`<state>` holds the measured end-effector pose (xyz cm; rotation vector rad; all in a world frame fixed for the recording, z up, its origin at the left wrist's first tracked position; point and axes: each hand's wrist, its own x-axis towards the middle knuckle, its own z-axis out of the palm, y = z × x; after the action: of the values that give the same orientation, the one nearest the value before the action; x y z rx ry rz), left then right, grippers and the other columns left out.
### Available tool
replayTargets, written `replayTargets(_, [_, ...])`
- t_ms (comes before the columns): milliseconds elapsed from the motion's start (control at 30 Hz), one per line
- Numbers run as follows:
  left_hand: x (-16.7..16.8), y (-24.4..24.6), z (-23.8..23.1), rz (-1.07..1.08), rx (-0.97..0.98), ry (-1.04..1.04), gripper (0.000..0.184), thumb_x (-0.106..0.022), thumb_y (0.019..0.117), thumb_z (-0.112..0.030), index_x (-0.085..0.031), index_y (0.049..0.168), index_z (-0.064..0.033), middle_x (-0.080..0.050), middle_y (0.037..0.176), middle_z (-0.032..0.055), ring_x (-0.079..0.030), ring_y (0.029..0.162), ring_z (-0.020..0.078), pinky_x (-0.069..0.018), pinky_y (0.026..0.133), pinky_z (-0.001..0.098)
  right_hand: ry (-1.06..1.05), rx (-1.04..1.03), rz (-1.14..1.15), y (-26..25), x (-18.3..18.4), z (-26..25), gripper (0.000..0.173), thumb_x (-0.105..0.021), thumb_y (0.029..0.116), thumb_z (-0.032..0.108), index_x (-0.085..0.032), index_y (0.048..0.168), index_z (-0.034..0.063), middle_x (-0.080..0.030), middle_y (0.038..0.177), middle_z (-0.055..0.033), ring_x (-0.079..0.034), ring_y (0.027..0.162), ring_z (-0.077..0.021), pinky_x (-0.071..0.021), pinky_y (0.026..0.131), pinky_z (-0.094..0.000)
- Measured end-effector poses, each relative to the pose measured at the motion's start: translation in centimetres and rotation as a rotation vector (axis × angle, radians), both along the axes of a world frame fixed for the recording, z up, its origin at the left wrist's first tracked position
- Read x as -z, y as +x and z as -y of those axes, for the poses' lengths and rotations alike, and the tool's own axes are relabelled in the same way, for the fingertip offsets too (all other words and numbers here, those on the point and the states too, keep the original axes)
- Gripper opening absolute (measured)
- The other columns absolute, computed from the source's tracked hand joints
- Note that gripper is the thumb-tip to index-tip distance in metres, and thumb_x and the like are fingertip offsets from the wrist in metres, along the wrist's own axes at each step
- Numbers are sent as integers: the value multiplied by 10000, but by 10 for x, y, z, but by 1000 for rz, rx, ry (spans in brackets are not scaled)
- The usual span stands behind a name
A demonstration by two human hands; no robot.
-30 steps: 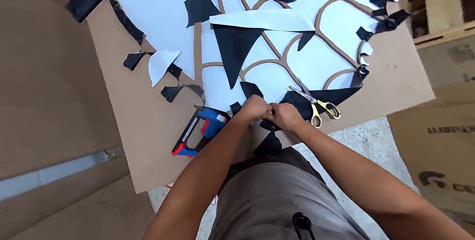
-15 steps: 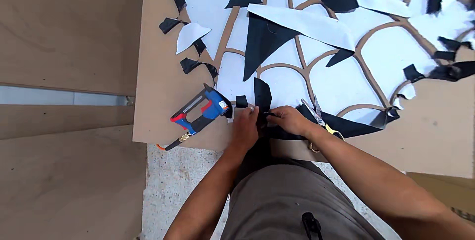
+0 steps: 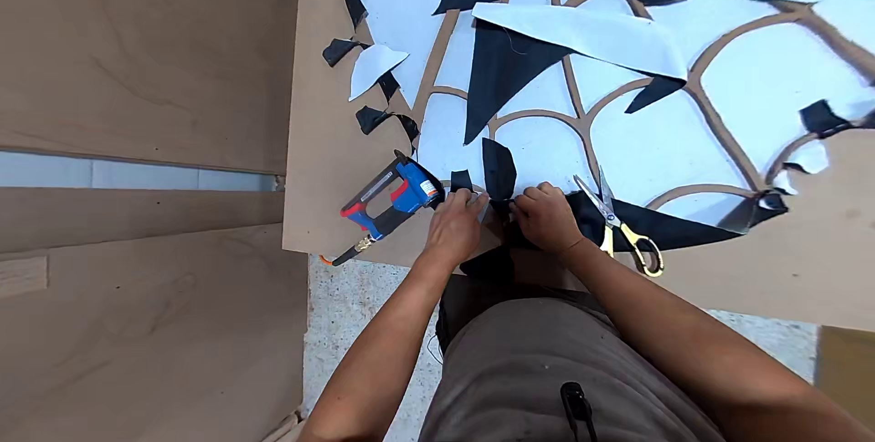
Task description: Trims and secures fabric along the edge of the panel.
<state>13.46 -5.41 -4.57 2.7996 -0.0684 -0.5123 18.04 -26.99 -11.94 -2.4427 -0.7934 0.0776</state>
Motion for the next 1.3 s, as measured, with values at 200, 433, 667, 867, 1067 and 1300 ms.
replayTargets(200, [-9, -28, -94, 73, -377, 259, 804, -717, 871, -207, -370, 1595, -154, -516, 1452, 263, -490, 1344, 478, -428, 1046, 688, 7, 44, -31, 0, -1, -3, 311, -535, 1022, 290, -671, 815, 101, -615, 773, -75, -613, 831, -307, -497, 722, -467])
replayTargets(433, [-21, -15, -113, -136, -425, 62, 924, -772, 842, -148, -286, 1626, -196, -635, 1349, 200, -638, 1212, 404, -513, 991, 671, 33, 73, -19, -1, 2, -4, 321, -522, 1022, 280, -655, 793, 98, -603, 761, -73, -601, 814, -299, -486, 723, -451])
replayTargets(667, [-71, -28, -54, -268, -518, -380, 235, -754, 950, -278, -725, 1066, -75, -736, 814, 68, -713, 680, 188, -627, 681, 439, 55, 75, -69, 0, 0, -5, 319, -511, 1019, 266, -670, 812, 83, -615, 777, -90, -607, 827, -319, -490, 740, -477])
replayTargets(867, [-60, -15, -19, -342, -349, -207, 241, -752, 944, -348, -737, 1104, -169, -719, 813, 33, -689, 700, 160, -598, 695, 460, 64, 56, -74, 0, 2, -3, 319, -489, 1024, 264, -675, 832, 90, -610, 790, -79, -601, 845, -305, -478, 742, -454])
replayTargets(1067, [-61, -16, -11, -383, -369, -112, 250, -742, 939, -349, -741, 1132, -189, -722, 821, 32, -695, 721, 165, -595, 711, 466, 57, 42, -90, 0, 1, -3, 319, -477, 1034, 264, -657, 830, 96, -595, 788, -72, -592, 851, -296, -475, 756, -446])
replayTargets(1300, [-59, -20, -20, -403, -314, -137, 274, -756, 918, -354, -738, 1130, -181, -729, 832, 29, -707, 734, 153, -609, 734, 451, 98, 39, -118, 5, -1, 3, 339, -465, 1052, 281, -657, 839, 101, -605, 789, -60, -599, 836, -270, -479, 743, -418])
